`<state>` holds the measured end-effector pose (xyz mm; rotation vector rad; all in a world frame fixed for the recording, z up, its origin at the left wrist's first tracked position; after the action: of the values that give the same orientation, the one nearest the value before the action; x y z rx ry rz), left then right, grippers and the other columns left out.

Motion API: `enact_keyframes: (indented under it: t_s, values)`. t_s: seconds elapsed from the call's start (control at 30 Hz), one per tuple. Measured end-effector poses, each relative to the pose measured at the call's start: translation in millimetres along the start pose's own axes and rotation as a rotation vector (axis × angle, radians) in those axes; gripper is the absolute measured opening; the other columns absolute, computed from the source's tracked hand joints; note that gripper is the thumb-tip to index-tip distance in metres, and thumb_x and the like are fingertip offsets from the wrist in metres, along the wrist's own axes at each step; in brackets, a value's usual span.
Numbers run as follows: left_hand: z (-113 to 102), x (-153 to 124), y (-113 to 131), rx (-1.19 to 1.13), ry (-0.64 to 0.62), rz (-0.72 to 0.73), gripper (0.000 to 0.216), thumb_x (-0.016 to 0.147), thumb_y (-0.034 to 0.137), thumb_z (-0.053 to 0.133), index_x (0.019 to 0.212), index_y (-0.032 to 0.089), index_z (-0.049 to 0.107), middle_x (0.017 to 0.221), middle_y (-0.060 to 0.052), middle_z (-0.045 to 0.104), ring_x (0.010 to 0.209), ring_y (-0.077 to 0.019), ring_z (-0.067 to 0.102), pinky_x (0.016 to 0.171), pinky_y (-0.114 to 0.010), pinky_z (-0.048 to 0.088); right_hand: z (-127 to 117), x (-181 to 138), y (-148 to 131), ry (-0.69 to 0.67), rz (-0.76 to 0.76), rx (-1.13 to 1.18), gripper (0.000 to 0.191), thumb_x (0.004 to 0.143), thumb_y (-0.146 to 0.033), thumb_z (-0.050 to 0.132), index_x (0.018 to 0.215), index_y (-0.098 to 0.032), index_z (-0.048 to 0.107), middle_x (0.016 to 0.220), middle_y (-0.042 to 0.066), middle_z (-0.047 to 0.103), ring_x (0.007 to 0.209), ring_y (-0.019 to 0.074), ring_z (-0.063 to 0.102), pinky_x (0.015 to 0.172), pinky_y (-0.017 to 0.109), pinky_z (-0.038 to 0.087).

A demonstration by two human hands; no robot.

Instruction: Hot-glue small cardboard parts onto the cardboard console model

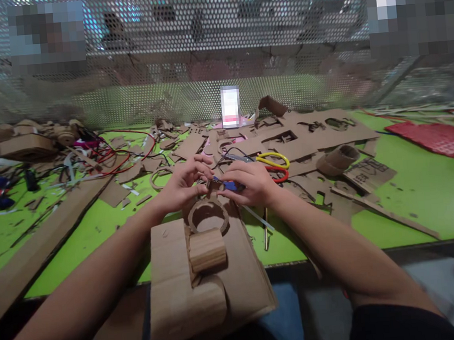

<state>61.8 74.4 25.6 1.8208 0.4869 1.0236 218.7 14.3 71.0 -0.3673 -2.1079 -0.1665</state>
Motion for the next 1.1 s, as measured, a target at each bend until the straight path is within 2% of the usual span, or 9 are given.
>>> enact_keyframes:
  t_s: [0.27, 0.4, 0.87, 1.1]
  values:
    - [1.2, -0.2, -2.2, 0.005, -0.016, -0.025, 0.034, 0.086, 0.05, 0.09, 0.106, 0.025, 0.077, 0.14, -0.013, 0.054, 0.143, -0.0299, 0.053, 0.106, -0.039, 0.056, 0.3, 0.1, -2.0, -0.002, -0.017, -0.023, 0.038, 0.086, -0.04, 0.093, 0.114, -0.023, 0.074, 0.093, 0.006, 0.08, 0.079, 0.0189, 0.077, 0.067, 0.029, 0.062]
    - [1.1, -0.3, -3.1, 0.01, -0.013, -0.022, 0.035, 0.086, 0.051, 0.09, 0.106, 0.026, 0.077, 0.14, -0.014, 0.055, 0.145, -0.0317, 0.051, 0.107, -0.042, 0.056, 1.9, -1.7, 1.7, -0.007, 0.017, -0.004, 0.034, 0.087, -0.038, 0.092, 0.112, -0.023, 0.075, 0.093, 0.007, 0.081, 0.076, 0.0178, 0.076, 0.066, 0.028, 0.061]
    - [1.5, -1.3, -3.4, 0.03, 0.01, -0.024, 0.027, 0.089, 0.042, 0.087, 0.107, 0.025, 0.076, 0.139, -0.013, 0.055, 0.141, -0.0292, 0.056, 0.103, -0.038, 0.057, 4.8, -3.9, 8.5, -0.002, 0.115, 0.081, 0.03, 0.086, -0.034, 0.092, 0.108, -0.022, 0.074, 0.086, 0.004, 0.076, 0.069, 0.0154, 0.068, 0.061, 0.027, 0.056]
    - [0.3, -1.7, 15.8, 0.253, 0.043, 0.057, 0.028, 0.088, 0.028, 0.088, 0.113, 0.026, 0.076, 0.14, -0.012, 0.058, 0.137, -0.027, 0.06, 0.103, -0.038, 0.056, 2.4, -1.3, 11.7, 0.01, 0.146, 0.069, 0.025, 0.088, -0.032, 0.09, 0.103, -0.021, 0.073, 0.085, 0.004, 0.075, 0.067, 0.0138, 0.065, 0.06, 0.026, 0.055]
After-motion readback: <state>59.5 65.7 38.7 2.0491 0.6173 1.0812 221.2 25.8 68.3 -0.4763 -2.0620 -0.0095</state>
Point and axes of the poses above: each hand's wrist, its own x-axis towards the middle knuckle, its own z-axis out of the palm, y = z × x, the point moved 10 cm from there along x, towards the middle knuckle
